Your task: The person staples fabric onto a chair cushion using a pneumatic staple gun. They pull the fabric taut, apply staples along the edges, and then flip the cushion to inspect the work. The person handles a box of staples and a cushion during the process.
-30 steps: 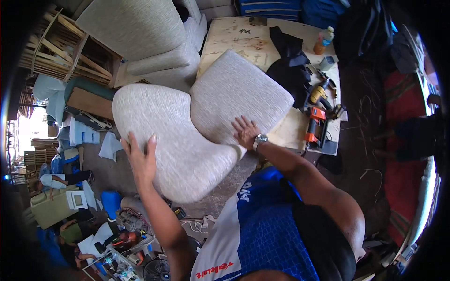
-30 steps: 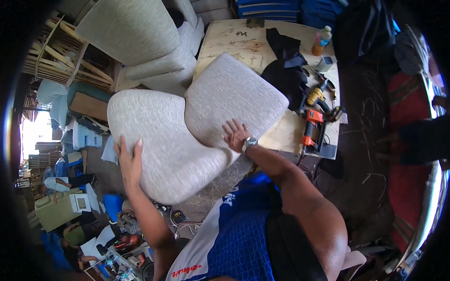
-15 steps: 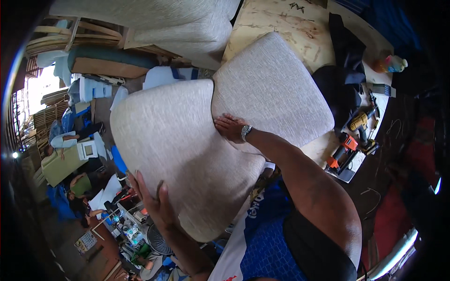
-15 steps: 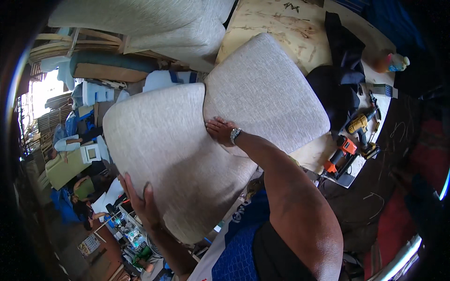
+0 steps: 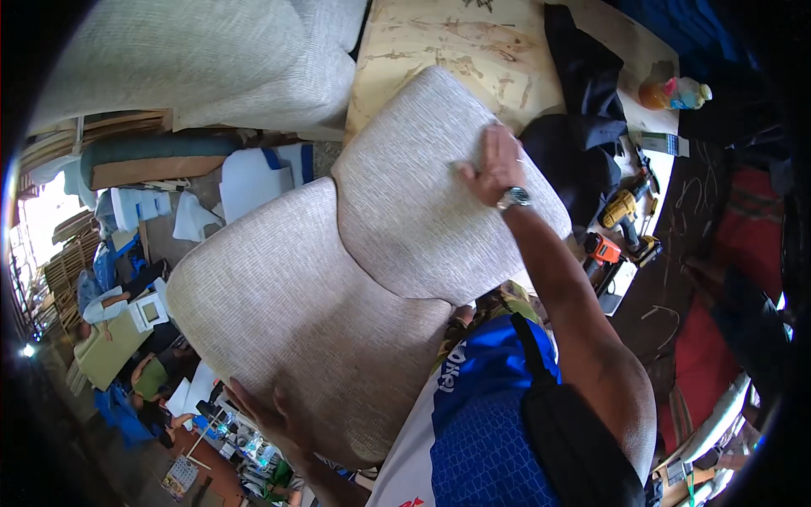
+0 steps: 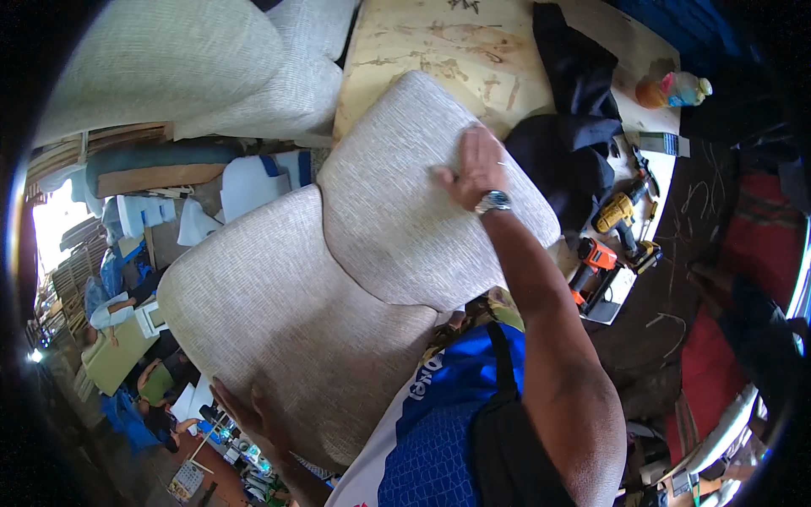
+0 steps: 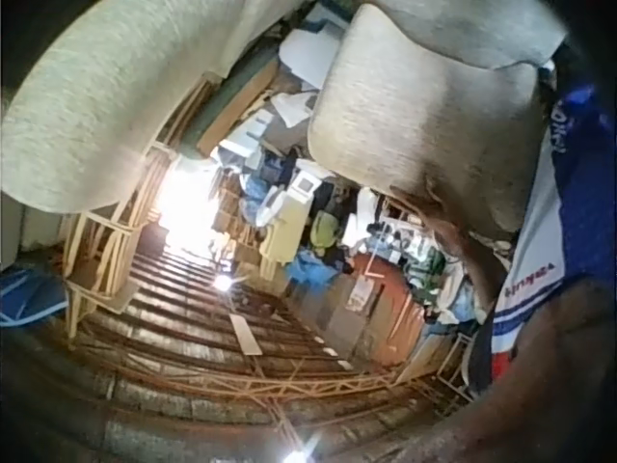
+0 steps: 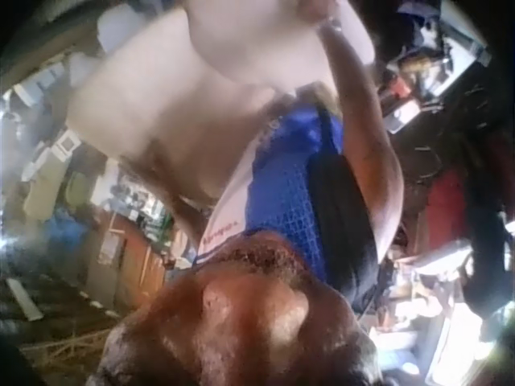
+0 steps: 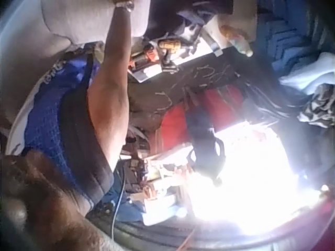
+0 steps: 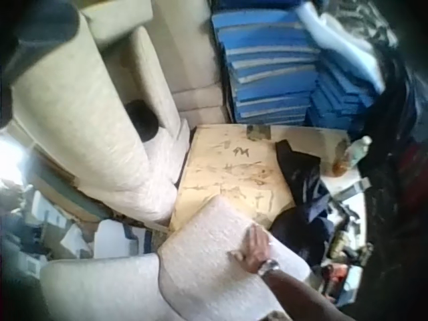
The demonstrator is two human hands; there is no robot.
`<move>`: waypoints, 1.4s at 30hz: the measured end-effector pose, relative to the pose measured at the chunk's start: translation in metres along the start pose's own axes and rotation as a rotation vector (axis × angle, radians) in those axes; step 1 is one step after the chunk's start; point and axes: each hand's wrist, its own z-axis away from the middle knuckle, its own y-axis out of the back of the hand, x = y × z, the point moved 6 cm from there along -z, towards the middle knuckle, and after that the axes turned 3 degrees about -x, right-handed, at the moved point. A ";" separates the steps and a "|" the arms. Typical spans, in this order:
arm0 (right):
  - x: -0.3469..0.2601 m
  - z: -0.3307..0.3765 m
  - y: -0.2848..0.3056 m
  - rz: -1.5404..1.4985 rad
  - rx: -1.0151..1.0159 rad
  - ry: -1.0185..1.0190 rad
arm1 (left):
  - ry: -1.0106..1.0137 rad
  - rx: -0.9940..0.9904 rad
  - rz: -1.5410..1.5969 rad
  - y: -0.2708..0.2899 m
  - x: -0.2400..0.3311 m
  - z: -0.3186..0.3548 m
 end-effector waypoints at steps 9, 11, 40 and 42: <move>0.300 0.050 -0.107 -0.369 -0.464 -0.087 | 0.158 0.106 0.573 -0.014 -0.035 0.001; 0.228 0.045 -0.055 -0.317 -0.587 -0.509 | 0.249 0.072 0.549 -0.020 -0.046 0.016; 0.213 0.023 -0.030 -0.513 -0.372 -0.667 | 0.166 0.053 0.777 -0.050 -0.128 0.030; 0.201 0.048 -0.037 -0.067 -0.325 -0.363 | 0.015 0.036 0.842 -0.031 -0.085 0.008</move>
